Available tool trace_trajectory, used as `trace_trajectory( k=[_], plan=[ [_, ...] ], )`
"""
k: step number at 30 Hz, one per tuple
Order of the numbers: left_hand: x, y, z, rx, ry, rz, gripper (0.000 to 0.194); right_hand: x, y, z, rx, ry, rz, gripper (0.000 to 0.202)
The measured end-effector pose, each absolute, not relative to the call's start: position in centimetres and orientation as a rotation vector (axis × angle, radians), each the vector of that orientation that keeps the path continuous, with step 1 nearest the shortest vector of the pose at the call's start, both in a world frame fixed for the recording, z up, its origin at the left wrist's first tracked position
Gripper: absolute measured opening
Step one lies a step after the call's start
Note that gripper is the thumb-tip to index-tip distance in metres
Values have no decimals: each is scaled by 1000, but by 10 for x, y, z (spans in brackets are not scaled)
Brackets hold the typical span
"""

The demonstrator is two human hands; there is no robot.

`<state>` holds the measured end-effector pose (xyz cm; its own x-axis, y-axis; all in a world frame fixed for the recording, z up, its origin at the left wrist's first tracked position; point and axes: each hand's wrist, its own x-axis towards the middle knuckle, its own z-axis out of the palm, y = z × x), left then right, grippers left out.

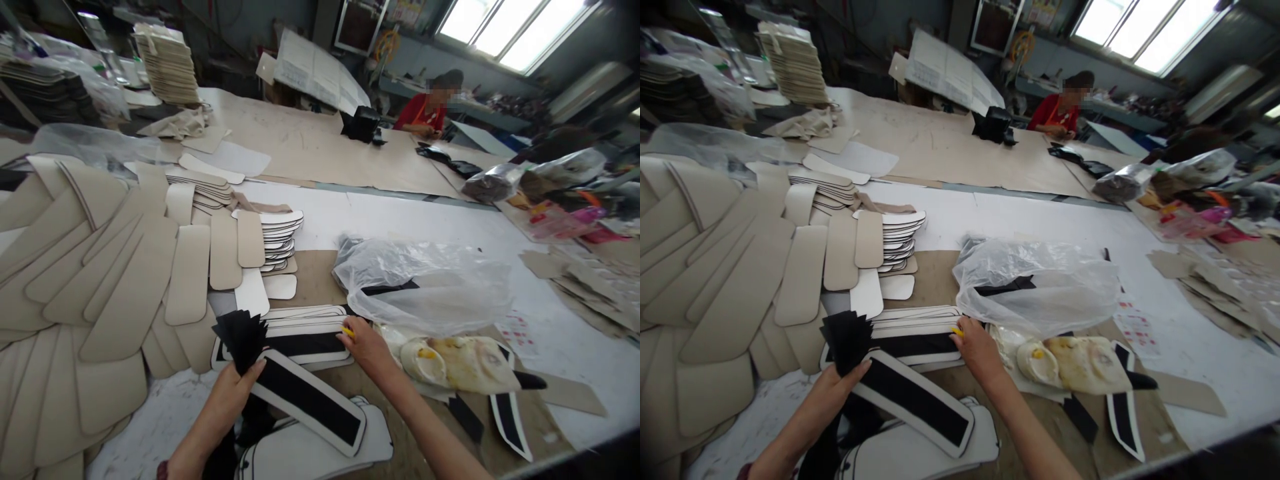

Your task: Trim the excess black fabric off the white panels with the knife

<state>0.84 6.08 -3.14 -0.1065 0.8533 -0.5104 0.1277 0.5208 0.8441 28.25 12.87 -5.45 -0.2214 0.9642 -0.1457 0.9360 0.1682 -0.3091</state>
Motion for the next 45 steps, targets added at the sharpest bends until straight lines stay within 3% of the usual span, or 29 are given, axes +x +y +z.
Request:
trace_trajectory(
  k=[18,36,45],
  plan=[
    [2,64,-48,650,1589,763,52,281,135,-69,-1843,-2231,709,6],
    [14,60,-46,708,1479,859,50,256,133,-49,-2047,-2301,332,31],
    [16,60,-59,641,1532,846,47,261,141,-57,-2080,-2277,536,28]
  ],
)
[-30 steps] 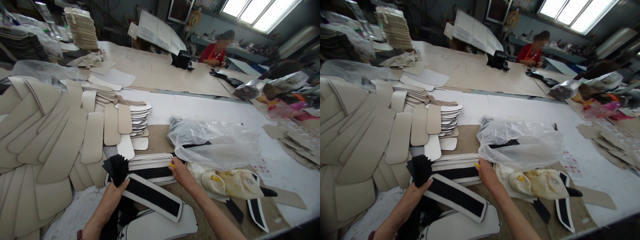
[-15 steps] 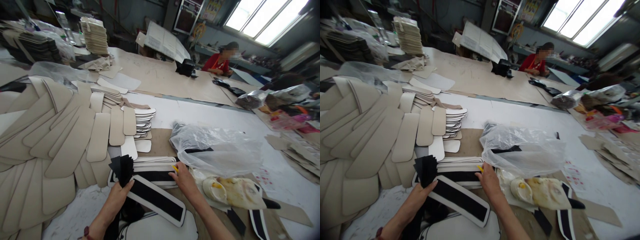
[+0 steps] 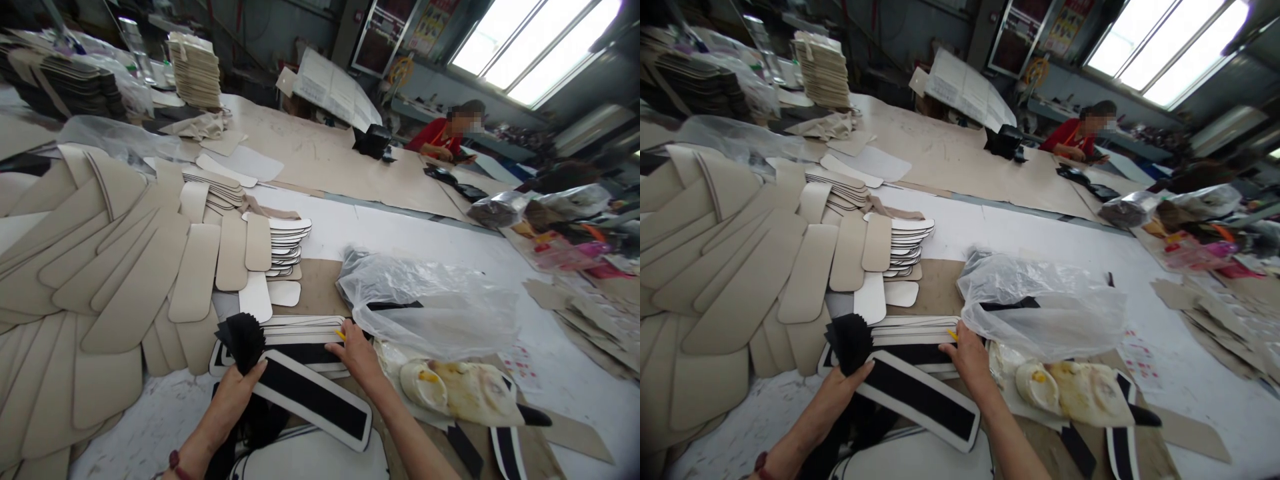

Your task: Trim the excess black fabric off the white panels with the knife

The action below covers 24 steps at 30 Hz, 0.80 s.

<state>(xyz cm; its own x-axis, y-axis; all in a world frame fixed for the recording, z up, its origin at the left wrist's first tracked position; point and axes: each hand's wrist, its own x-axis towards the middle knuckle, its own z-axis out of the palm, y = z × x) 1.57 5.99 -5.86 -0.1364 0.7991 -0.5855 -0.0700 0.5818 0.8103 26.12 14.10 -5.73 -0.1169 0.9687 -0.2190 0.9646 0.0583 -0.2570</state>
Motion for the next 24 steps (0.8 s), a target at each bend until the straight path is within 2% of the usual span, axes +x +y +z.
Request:
trace_trajectory(
  k=[5,10,17,24],
  plan=[
    [16,61,-57,628,1555,840,48,264,147,-59,-2049,-2211,704,29],
    [14,60,-68,661,1543,814,48,254,149,-59,-2216,-2205,596,40],
    [14,60,-74,714,1603,801,47,252,149,-64,-2271,-2266,552,43],
    [15,62,-73,720,1618,776,45,257,150,-65,-2184,-2256,637,30]
  ],
)
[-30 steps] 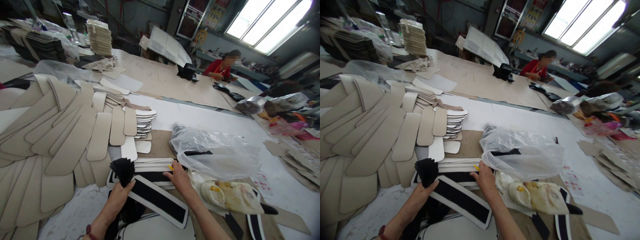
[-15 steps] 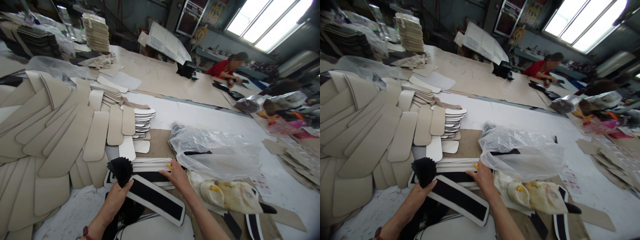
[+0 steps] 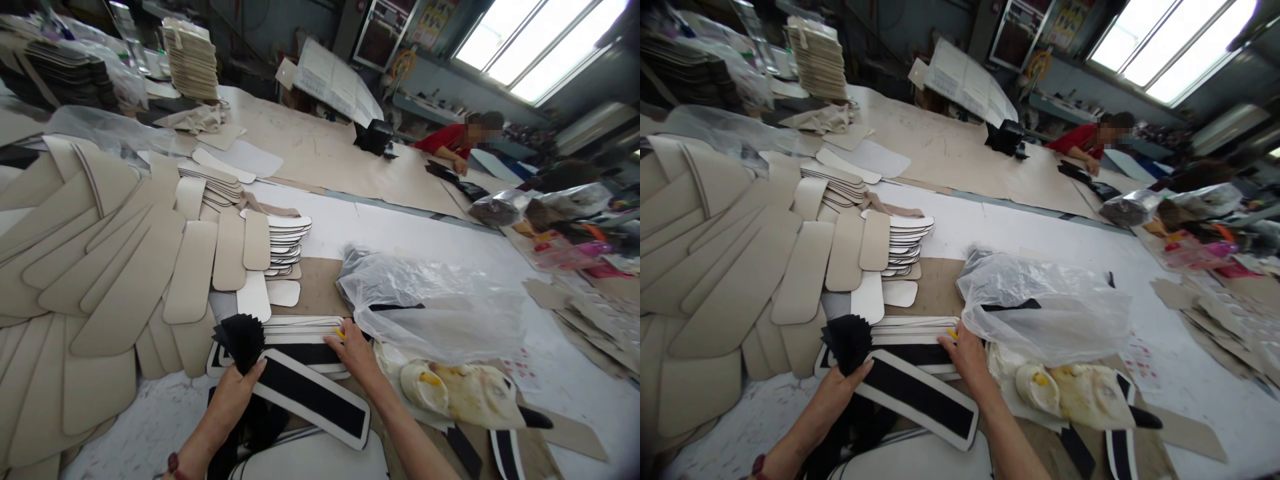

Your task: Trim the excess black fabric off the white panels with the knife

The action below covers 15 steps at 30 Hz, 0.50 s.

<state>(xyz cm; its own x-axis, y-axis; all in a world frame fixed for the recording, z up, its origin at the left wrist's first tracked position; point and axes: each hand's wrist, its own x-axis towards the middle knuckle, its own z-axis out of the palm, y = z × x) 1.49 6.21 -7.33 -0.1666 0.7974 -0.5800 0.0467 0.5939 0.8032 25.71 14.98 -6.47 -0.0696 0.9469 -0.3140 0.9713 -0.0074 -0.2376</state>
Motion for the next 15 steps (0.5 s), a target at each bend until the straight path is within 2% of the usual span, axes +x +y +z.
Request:
trace_trajectory(
  k=[5,15],
  plan=[
    [15,62,-74,758,1607,787,45,253,150,-63,2135,2107,-573,47],
    [14,60,-80,780,1659,740,46,252,148,-69,2101,2128,-469,45]
  ],
)
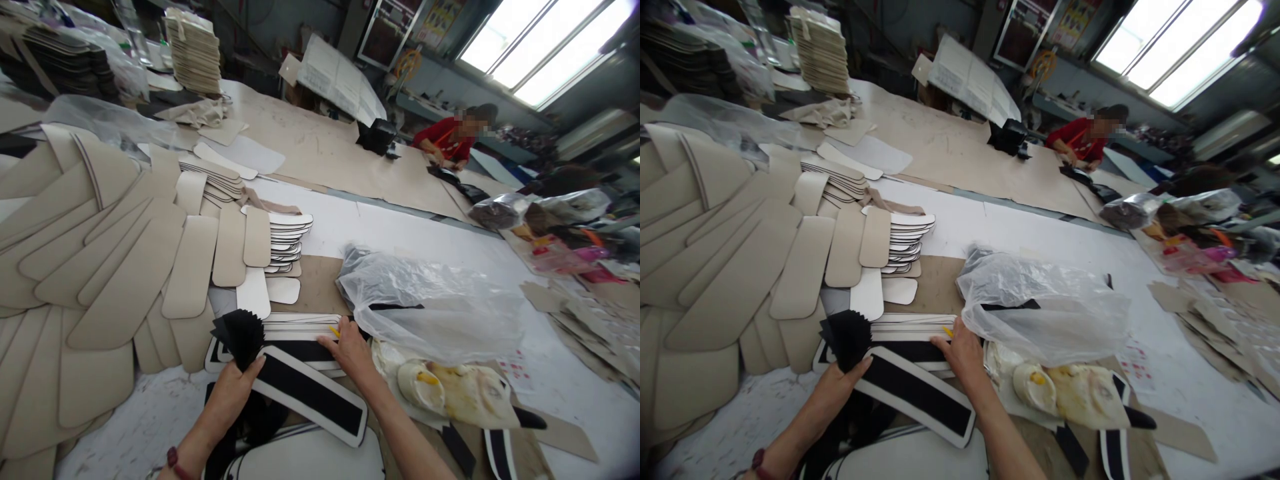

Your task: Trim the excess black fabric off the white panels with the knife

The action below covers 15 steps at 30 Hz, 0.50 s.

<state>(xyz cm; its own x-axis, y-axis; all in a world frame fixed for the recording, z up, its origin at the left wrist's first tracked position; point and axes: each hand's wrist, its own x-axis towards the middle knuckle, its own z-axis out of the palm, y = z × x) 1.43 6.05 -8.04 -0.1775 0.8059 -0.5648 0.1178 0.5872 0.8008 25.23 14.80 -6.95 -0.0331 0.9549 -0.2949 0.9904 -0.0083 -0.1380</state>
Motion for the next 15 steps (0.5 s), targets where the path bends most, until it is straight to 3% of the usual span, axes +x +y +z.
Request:
trace_trajectory(
  k=[6,11,15],
  plan=[
    [15,61,-81,817,1643,742,46,255,148,-70,2051,2170,-506,38],
    [16,60,-81,828,1640,753,48,248,149,-65,2106,2094,-461,60],
    [15,60,-80,835,1658,733,48,247,149,-67,2096,2101,-485,55]
  ],
)
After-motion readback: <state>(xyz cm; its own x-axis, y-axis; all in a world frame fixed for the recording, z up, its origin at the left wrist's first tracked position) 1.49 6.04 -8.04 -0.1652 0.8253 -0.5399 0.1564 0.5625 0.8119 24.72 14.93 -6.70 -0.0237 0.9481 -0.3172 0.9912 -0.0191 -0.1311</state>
